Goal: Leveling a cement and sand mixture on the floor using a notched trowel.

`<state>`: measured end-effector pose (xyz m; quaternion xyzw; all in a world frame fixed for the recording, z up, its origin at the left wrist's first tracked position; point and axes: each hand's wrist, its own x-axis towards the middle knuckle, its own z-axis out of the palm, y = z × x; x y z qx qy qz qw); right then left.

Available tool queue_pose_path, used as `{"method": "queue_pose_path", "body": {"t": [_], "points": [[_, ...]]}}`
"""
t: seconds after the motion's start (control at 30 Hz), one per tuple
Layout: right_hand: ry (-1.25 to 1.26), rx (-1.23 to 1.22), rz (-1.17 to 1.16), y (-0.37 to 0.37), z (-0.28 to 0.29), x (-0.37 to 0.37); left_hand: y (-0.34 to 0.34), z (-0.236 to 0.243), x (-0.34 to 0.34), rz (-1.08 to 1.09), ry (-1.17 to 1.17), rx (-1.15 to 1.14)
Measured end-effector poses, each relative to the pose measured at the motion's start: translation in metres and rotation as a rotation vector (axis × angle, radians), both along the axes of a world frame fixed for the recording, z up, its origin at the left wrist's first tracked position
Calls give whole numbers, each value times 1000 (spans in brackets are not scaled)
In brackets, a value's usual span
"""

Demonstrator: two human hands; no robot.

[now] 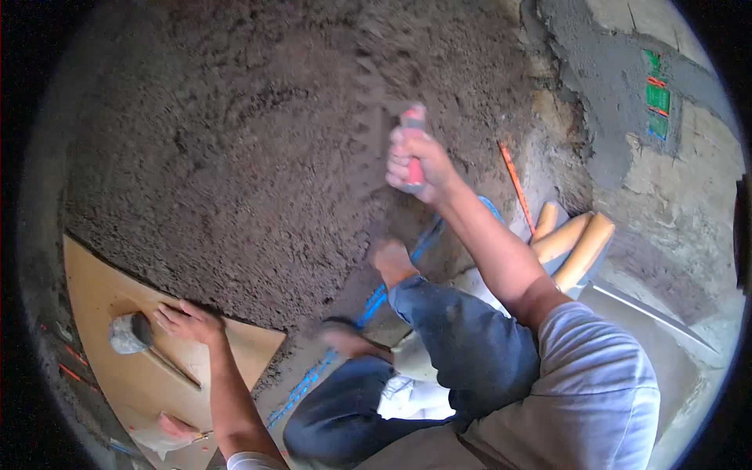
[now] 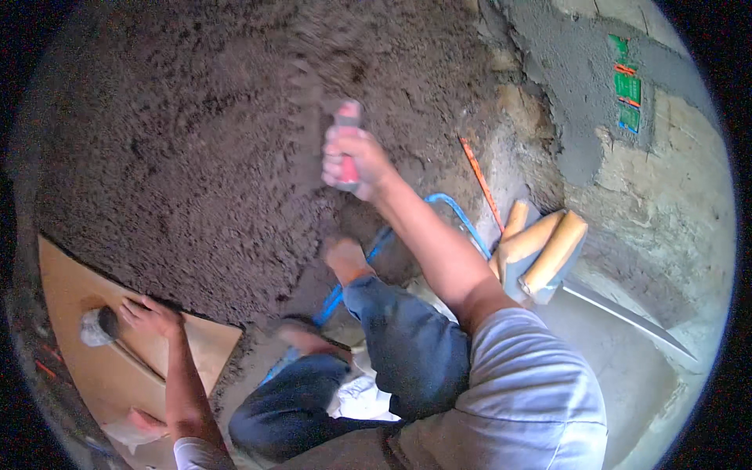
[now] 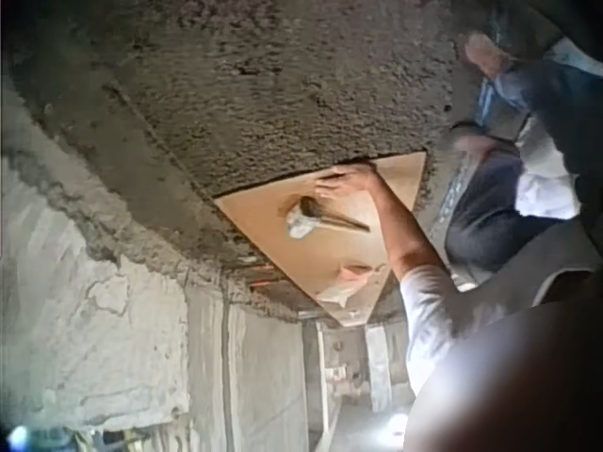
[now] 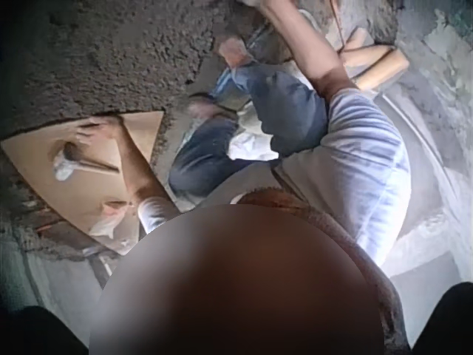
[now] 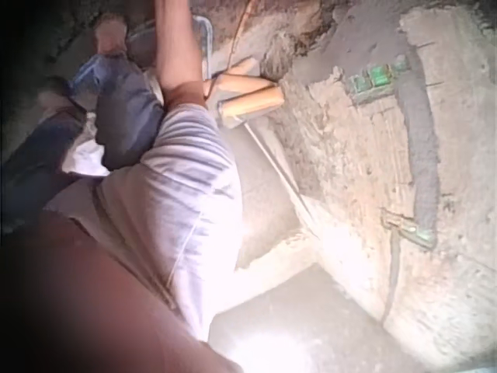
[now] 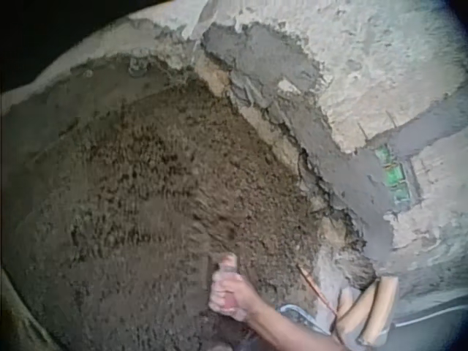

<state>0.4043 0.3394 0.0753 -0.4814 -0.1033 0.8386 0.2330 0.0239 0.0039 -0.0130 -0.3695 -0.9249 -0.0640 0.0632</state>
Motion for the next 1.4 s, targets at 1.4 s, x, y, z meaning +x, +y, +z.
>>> {"method": "queue_pose_path", "body": {"t": [1.4], "points": [[-1148, 1399, 1271, 293, 20, -40, -20, 6, -9, 205, -268, -395]]}}
